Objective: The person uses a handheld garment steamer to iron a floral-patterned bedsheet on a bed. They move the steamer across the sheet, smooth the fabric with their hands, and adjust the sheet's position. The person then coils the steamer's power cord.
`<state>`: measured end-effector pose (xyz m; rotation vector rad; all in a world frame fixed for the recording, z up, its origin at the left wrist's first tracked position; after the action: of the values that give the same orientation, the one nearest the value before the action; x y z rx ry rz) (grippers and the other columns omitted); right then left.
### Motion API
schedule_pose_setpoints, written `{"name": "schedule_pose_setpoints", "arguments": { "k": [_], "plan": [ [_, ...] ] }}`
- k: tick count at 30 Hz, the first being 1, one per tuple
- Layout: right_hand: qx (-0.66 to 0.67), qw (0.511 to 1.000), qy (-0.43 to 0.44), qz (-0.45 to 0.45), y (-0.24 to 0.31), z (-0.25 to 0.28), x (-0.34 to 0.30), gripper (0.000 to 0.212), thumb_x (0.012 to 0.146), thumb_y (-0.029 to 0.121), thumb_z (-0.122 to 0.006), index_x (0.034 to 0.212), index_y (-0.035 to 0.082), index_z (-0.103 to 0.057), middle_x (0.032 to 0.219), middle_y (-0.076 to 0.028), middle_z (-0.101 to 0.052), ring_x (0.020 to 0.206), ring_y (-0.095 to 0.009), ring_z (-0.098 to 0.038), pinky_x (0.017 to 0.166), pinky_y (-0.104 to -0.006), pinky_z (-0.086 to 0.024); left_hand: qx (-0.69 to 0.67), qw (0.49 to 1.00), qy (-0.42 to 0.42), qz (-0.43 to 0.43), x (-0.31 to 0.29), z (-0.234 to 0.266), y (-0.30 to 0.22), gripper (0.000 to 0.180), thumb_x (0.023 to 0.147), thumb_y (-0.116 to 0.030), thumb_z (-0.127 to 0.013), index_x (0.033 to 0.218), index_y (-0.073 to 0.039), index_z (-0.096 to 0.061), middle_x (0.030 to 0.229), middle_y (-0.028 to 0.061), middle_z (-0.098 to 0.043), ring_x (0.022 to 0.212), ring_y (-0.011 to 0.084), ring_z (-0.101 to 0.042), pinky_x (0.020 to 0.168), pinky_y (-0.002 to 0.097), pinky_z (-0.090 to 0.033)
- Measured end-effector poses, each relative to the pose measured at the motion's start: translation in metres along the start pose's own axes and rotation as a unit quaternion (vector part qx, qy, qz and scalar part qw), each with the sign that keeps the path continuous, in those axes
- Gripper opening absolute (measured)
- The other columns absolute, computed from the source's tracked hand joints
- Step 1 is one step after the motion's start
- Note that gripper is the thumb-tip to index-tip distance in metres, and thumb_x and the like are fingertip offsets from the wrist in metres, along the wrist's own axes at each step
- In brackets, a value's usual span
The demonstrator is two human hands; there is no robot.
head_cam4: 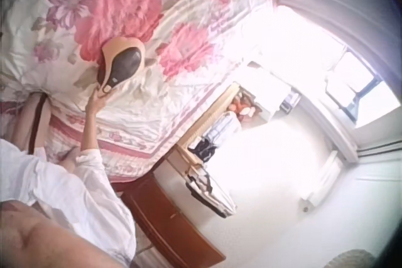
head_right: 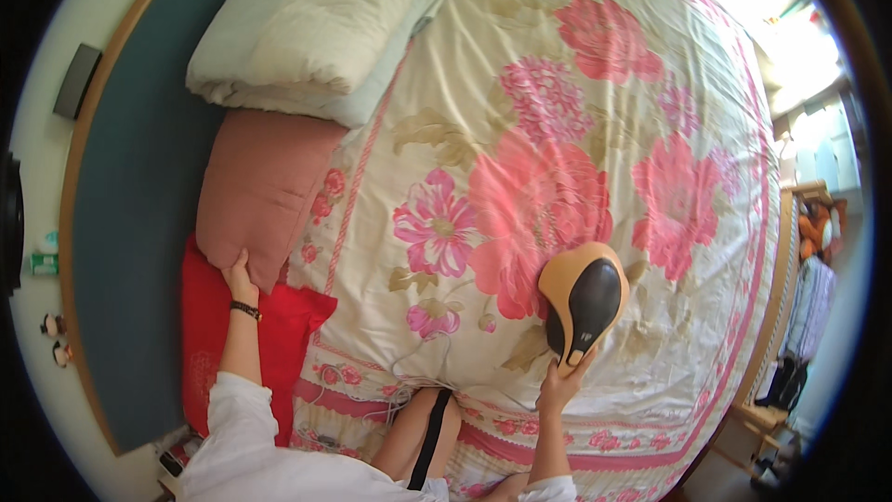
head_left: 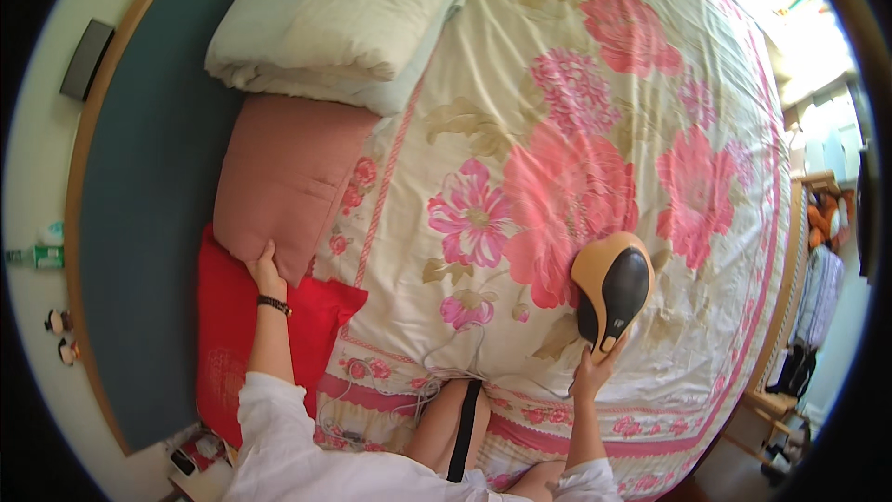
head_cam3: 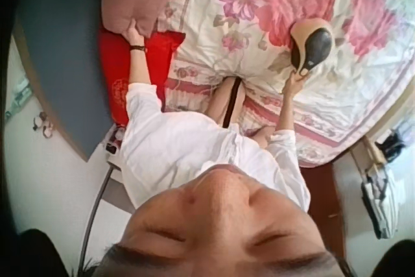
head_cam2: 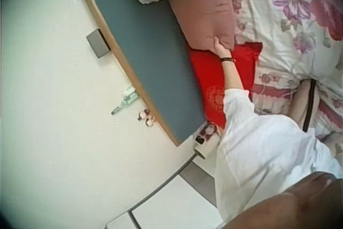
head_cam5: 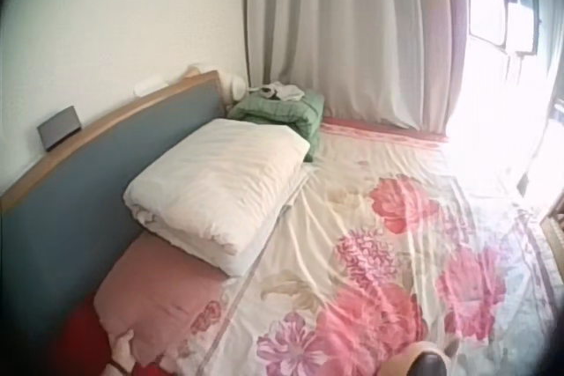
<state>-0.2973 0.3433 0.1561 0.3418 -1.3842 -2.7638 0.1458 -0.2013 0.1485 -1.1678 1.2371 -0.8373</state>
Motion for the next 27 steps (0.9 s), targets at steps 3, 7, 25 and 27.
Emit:
{"name": "schedule_pose_setpoints", "arguments": {
  "k": [3,7,25,27],
  "plan": [
    [-0.027,0.994,0.050,0.090,0.020,-0.019,-0.020,0.086,0.078,-0.008,-0.059,0.153,0.014,-0.022,0.127,-0.011,-0.052,0.092,-0.019,-0.056,0.075,-0.0274,-0.047,0.085,0.995,0.044,-0.007,-0.008,0.007,0.018,0.057,0.092,-0.014,-0.064,0.138,0.005,-0.039,0.142,0.0136,-0.045,0.124,0.0242,-0.048,0.108,0.0356,-0.036],
    [0.000,0.981,0.184,0.069,0.059,-0.060,-0.042,0.088,0.076,-0.008,-0.061,0.152,0.007,-0.021,0.144,-0.018,-0.043,0.122,-0.024,-0.048,0.099,-0.0296,-0.038,0.258,0.965,0.037,-0.033,-0.136,-0.011,0.094,0.062,0.098,-0.024,-0.050,0.142,0.010,-0.023,0.146,0.0264,-0.034,0.133,0.0351,-0.037,0.112,0.0393,-0.027],
    [-0.240,0.818,0.401,0.336,0.109,-0.138,-0.050,0.083,0.075,0.026,-0.072,0.147,0.033,-0.033,0.090,-0.013,-0.069,0.063,-0.032,-0.065,0.057,-0.0429,-0.054,0.736,0.609,0.074,-0.287,-0.206,0.000,0.179,0.066,0.087,-0.017,-0.046,0.145,0.005,-0.025,0.157,0.0162,-0.020,0.147,0.0331,-0.012,0.117,0.0486,-0.009],
    [-0.228,0.846,0.373,0.305,0.077,-0.099,-0.036,0.086,0.073,0.022,-0.072,0.148,0.033,-0.031,0.075,-0.012,-0.066,0.064,-0.032,-0.066,0.055,-0.0434,-0.052,0.784,0.576,0.064,-0.222,-0.200,0.001,0.190,0.068,0.085,-0.019,-0.048,0.145,0.005,-0.026,0.157,0.0159,-0.021,0.147,0.0320,-0.013,0.117,0.0475,-0.011]
  ]
}}
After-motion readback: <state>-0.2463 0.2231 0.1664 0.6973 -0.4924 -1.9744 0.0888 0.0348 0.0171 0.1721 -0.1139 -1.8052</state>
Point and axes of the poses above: each hand's wrist, its own x-axis towards the middle knuckle, its own z-axis out of the back of the hand, y = z × x, the point moved 4 cm from there along x, towards the middle knuckle
